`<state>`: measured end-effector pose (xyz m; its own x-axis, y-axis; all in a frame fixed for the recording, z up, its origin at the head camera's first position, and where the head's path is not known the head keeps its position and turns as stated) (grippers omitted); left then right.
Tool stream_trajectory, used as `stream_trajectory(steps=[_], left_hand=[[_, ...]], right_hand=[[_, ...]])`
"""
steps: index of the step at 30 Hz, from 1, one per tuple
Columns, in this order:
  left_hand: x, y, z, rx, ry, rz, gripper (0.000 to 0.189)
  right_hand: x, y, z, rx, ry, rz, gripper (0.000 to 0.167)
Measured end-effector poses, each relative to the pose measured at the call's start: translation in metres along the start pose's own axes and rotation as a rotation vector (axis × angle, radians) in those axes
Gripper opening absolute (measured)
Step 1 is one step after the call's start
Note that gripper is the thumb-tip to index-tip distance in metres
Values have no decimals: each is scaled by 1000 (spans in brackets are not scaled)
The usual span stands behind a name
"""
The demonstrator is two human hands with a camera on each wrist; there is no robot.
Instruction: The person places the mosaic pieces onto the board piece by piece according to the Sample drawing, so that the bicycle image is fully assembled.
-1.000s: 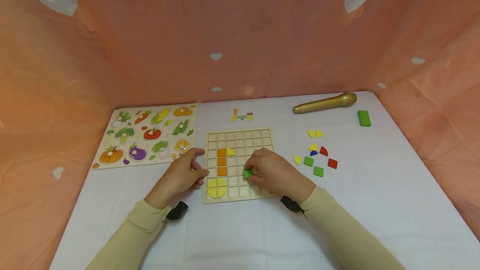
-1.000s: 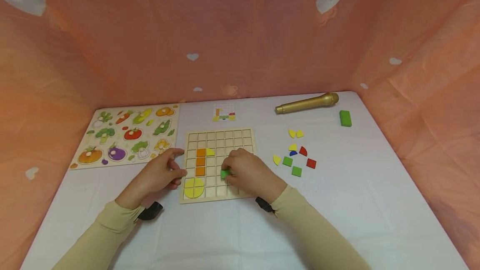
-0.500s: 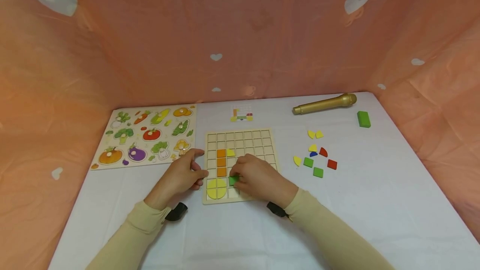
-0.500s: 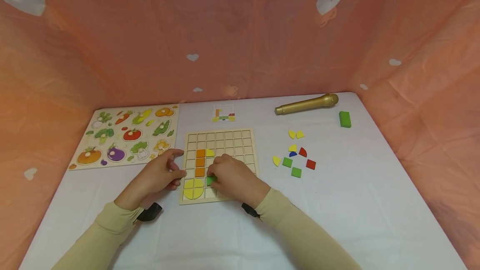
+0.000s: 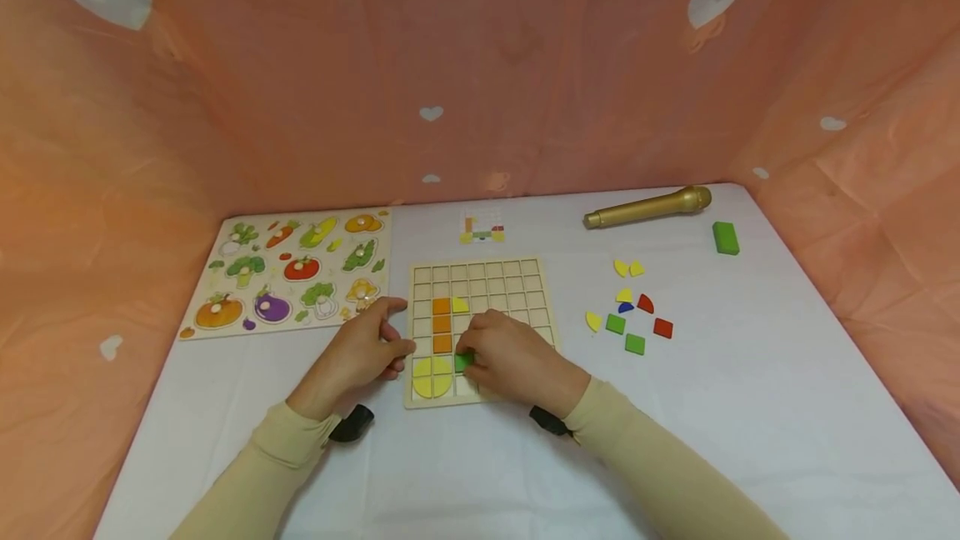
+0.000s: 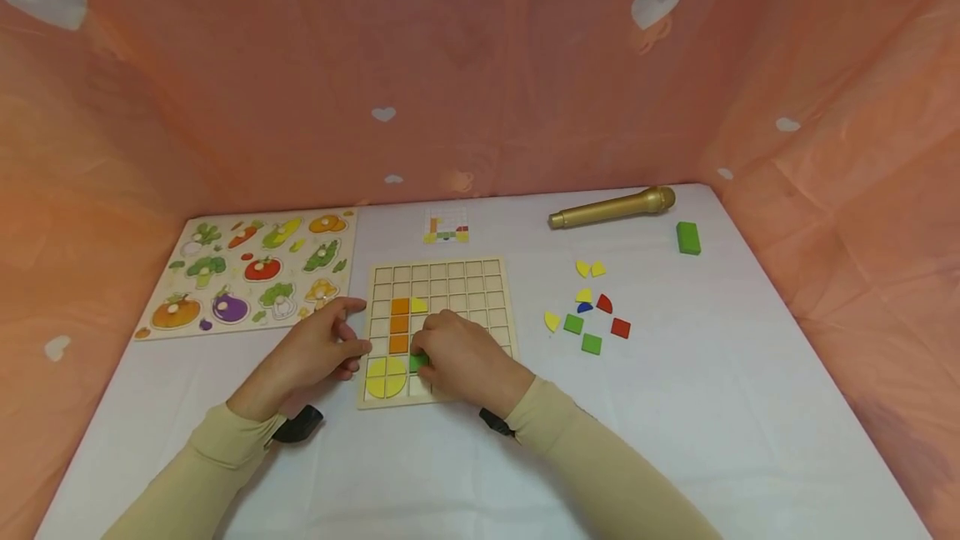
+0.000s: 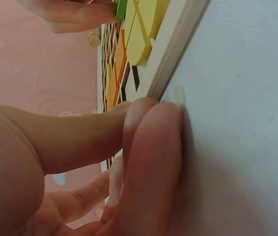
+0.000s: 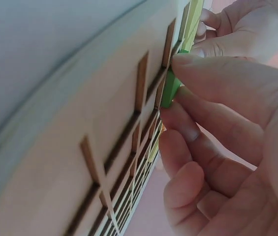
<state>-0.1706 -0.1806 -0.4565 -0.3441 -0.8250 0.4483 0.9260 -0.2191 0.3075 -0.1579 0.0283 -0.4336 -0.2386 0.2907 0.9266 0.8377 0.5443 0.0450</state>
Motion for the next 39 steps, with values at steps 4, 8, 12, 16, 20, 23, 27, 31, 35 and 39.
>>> stream_trajectory(steps=[4,8,12,16,20,23,27,31,35,39], left_hand=[[0,0,0,2,-4,-1,66],[0,0,0,7,5,-3,66],[0,-1,1,2,-7,-3,67],[1,-2,1,3,-19,-3,67],[0,-2,0,3,-17,-5,67],[0,-1,0,0,-10,-4,67],[0,-1,1,-3,-6,-3,66],[1,-2,2,2,-16,-2,67],[1,-3,2,15,-22,-2,67],[0,-2,1,15,-24,-3,68]], right_hand=[[0,0,0,-4,-3,-3,12],[1,0,0,-9,-16,-5,13],[1,0,0,-12,-23,-2,13],[0,0,0,-14,-20,-2,14],[0,0,0,-15,-15,-3,14],[0,0,-1,-15,-13,-2,14],[1,1,-2,-18,-8,-2,15],[2,1,-2,-16,2,2,14],[2,1,-1,-6,7,4,13],[7,4,6,-27,-29,-12,16]])
Point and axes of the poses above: each hand's wrist, its own y-axis away from the middle knuckle, its own x-axis out of the back of the hand, z = x × y, the point moved 5 cm from there along -y, towards the middle knuckle, and after that the axes turned 9 degrees about -x, right-handed, at the moved point
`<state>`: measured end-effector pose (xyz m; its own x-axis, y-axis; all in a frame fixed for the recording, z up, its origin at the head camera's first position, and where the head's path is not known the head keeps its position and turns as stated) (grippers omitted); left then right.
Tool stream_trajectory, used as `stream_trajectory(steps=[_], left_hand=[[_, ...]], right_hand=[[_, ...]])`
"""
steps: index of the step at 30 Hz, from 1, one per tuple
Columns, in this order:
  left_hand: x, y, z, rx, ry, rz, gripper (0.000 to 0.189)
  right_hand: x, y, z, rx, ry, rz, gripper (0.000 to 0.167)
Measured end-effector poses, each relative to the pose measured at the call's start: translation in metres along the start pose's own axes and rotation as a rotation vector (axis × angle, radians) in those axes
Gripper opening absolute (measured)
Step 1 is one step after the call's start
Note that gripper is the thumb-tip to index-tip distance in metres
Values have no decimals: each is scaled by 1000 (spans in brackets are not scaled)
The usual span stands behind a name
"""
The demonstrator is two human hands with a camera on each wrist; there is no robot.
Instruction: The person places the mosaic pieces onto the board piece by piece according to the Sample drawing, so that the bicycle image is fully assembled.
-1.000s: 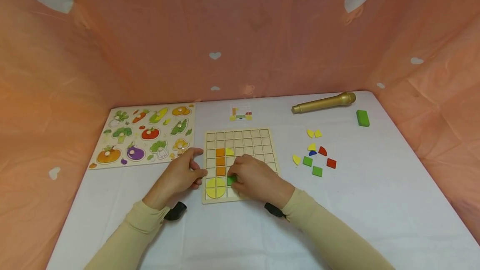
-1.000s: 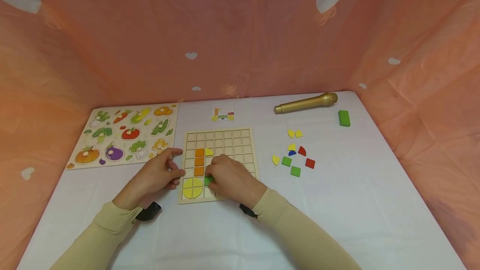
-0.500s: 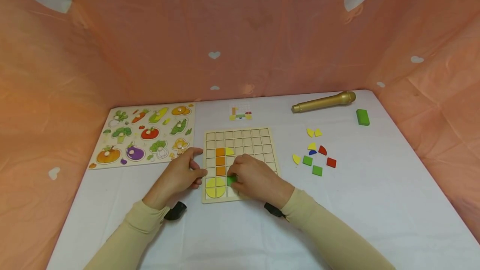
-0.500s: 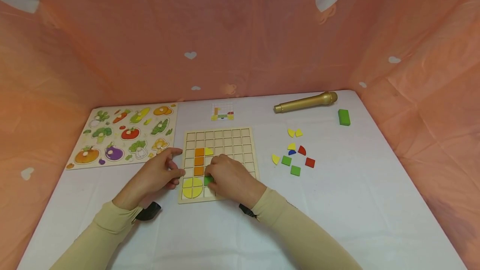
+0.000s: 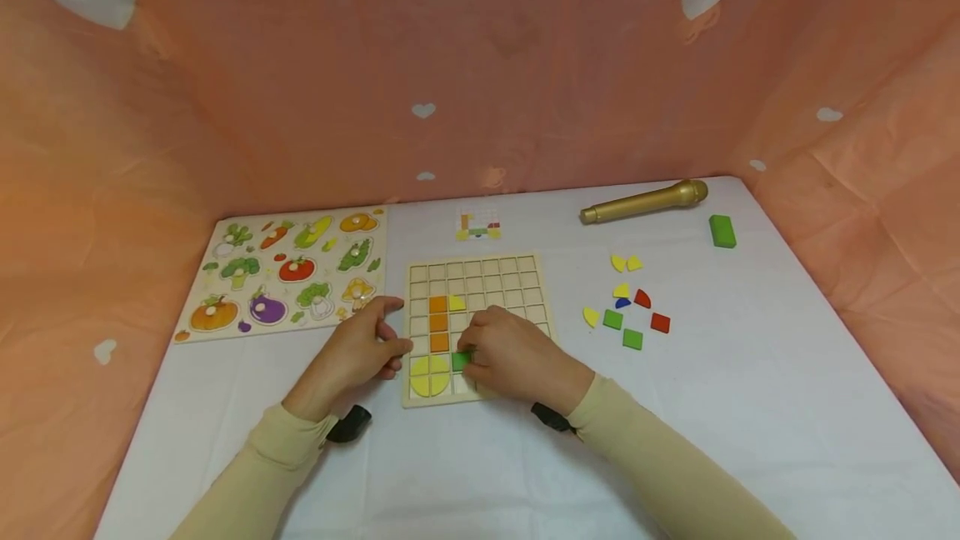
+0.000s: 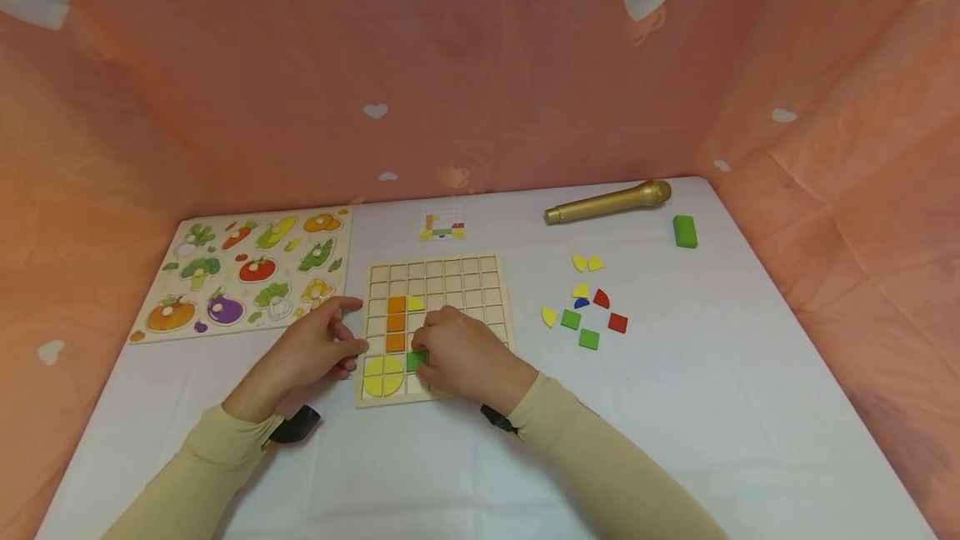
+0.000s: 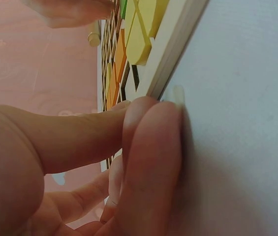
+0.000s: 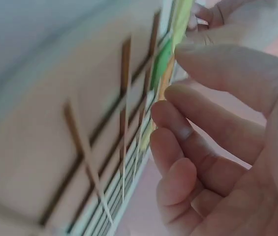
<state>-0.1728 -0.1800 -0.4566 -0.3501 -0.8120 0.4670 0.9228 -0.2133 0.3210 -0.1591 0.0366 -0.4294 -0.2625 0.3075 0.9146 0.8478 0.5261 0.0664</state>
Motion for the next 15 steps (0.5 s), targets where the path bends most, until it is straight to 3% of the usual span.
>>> stream_trajectory(steps=[5,15], left_hand=[[-1,2,-1,-7,17,4,69],[-1,2,1,-14,9,4,68]], right_hand=[[14,15,20,-72,-38,6,21],[40,68,86,-221,35,88,24]])
Point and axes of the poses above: each hand's wrist, its own y-axis away from the middle knuckle, its own x-axis out of the back of the hand, z = x × y, the point moved 5 cm from there along -y, towards the middle knuckle, and after that the axes turned 9 degrees about -x, right-handed, at the moved point
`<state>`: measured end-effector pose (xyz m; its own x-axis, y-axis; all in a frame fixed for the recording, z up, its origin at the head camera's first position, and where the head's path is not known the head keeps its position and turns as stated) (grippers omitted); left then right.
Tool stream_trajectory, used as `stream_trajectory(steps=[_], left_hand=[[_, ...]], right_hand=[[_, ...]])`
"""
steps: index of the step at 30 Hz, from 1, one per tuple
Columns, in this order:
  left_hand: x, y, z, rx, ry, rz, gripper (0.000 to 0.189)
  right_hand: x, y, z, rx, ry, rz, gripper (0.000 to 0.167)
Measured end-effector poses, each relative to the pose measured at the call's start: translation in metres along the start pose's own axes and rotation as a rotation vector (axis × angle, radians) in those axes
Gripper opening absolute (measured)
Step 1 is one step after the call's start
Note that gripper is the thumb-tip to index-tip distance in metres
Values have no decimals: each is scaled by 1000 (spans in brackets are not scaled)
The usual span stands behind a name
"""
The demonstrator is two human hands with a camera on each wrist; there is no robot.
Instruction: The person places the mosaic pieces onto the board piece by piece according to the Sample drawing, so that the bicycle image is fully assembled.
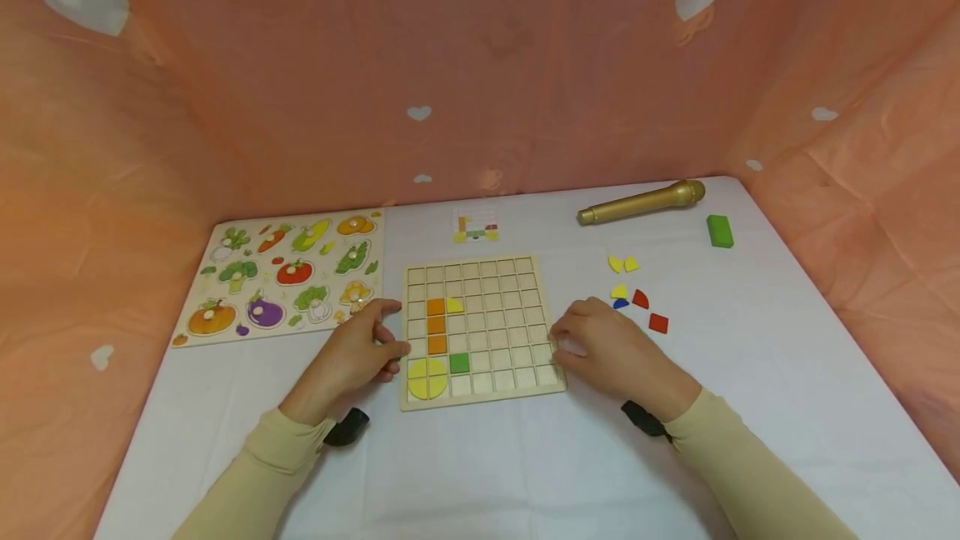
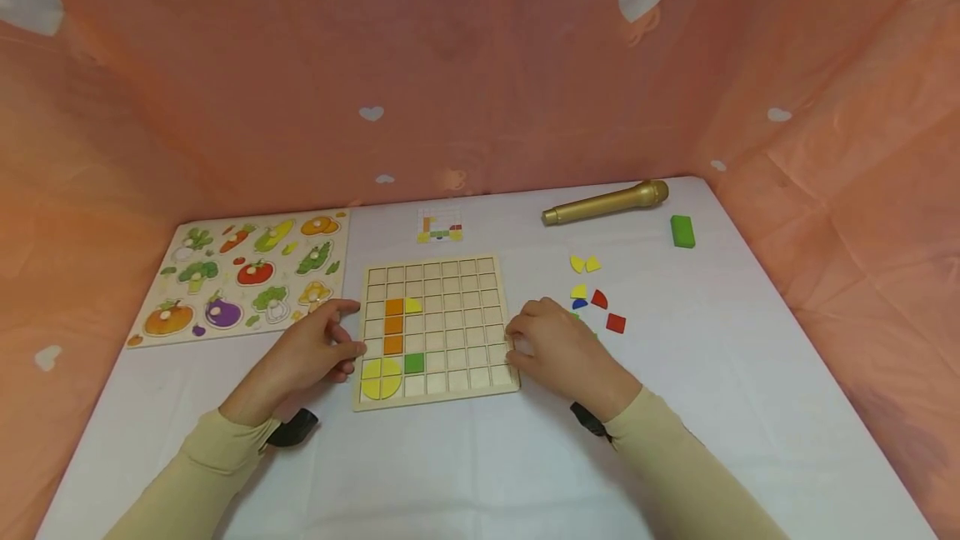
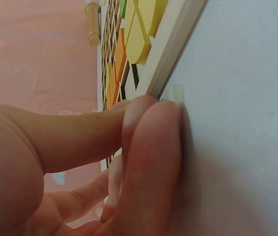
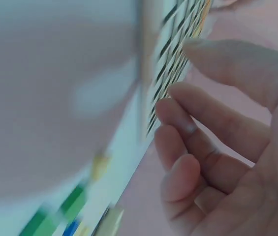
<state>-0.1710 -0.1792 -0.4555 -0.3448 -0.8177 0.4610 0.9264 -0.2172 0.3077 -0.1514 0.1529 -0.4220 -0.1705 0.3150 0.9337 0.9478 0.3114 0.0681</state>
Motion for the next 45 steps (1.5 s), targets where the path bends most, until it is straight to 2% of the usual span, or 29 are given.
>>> stream_trajectory(steps=[10,18,35,40,45], left_hand=[[-1,-1,-1,12,-5,1,68],[-1,-1,-3,16,-4,0,68],[-2,0,-2,18,26,8,68],[-1,0,-3,16,42,13,67],[-1,0,-3,13,42,11,67]], right_hand=[[21,30,56,-134,49,91,28],[27,40,76,-140,73,103,27],[20,37,81,-166,30,57,21],[19,35,74,-171,15,51,22],[17,25,61,-117,5,62,20]])
Point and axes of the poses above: each hand's wrist, its own y-axis away from the middle knuckle, its own x-axis out of the back of the hand, z = x × y, the point moved 5 cm from there along -y, towards the middle knuckle, and after that the axes turned 9 degrees about -x, right-handed, at the moved point
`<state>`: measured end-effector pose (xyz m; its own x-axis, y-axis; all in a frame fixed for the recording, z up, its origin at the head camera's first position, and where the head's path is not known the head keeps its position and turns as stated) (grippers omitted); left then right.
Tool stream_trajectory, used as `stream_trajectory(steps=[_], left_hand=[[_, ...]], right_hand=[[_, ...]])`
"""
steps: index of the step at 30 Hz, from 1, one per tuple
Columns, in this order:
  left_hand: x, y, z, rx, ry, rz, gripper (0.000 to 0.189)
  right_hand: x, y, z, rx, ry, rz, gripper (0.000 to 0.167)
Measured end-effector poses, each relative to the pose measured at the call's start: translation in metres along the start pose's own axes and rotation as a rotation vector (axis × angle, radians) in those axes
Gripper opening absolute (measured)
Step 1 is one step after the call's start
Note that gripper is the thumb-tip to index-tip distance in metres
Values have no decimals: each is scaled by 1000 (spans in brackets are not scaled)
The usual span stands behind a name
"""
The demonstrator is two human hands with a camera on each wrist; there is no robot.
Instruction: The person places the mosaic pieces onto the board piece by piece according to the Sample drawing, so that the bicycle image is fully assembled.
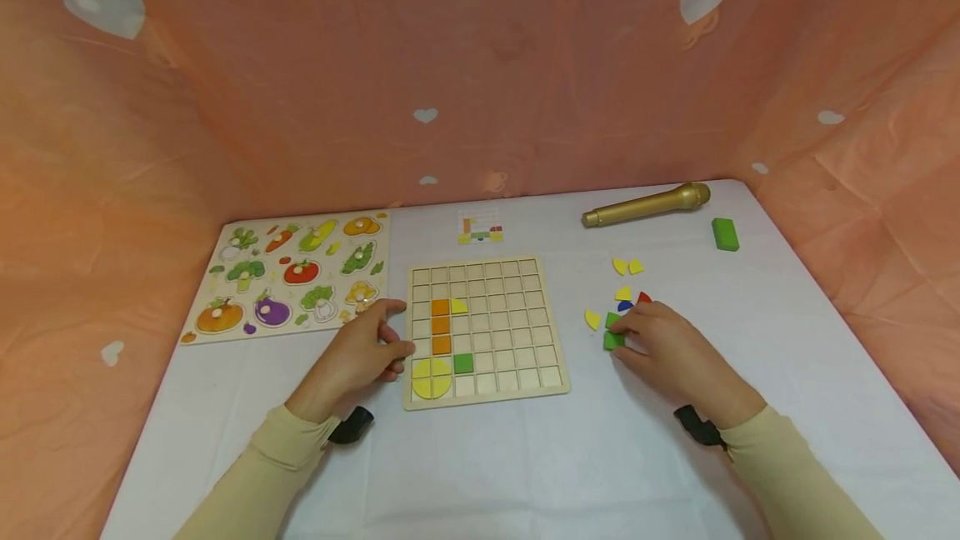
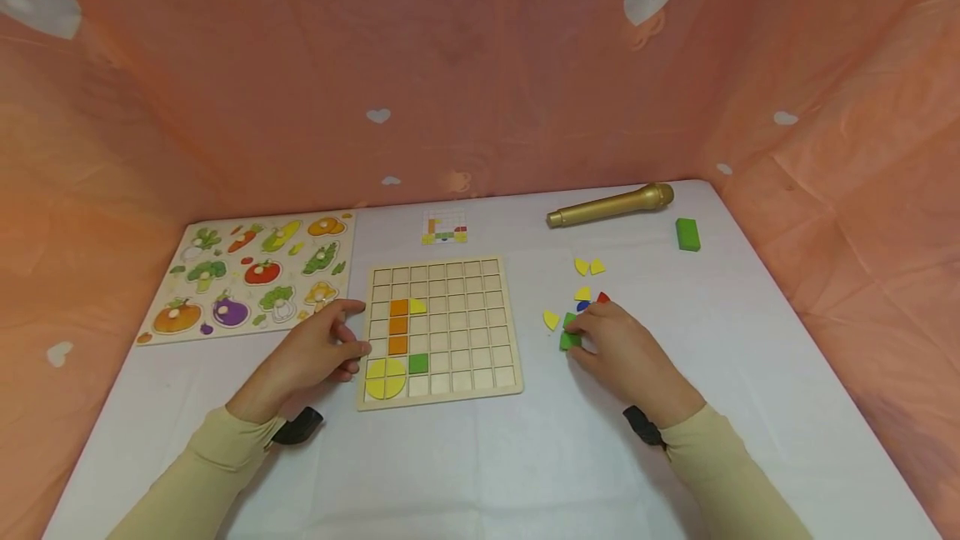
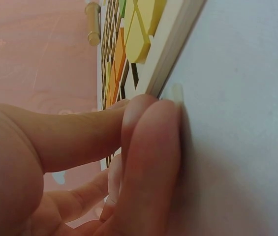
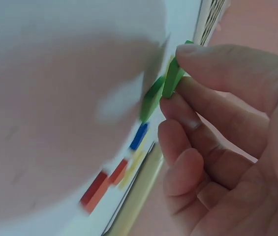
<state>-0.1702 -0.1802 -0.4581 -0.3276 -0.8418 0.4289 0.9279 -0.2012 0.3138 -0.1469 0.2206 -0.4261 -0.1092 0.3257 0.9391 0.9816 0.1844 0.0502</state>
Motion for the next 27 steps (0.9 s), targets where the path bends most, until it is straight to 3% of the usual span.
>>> stream_trajectory(steps=[8,19,27], left_hand=[[-1,-2,1,1,-6,-7,67],[-1,-3,0,2,-25,-5,68],[0,-2,0,5,-22,-7,68]], right_hand=[[-9,-17,-38,110,-8,2,17],[-26,-34,-108,232,-53,-74,16],[-45,-38,-138,307,-43,-118,17]])
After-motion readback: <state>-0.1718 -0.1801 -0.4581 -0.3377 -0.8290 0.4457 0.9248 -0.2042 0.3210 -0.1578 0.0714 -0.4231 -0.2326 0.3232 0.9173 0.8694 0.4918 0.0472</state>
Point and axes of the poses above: each hand's wrist, its own y-axis away from the middle knuckle, its own x-axis out of the back of the hand, z = x × y, the point moved 5 cm from there along -y, towards the middle knuckle, and after that the axes turned 9 degrees about -x, right-handed, at the moved point
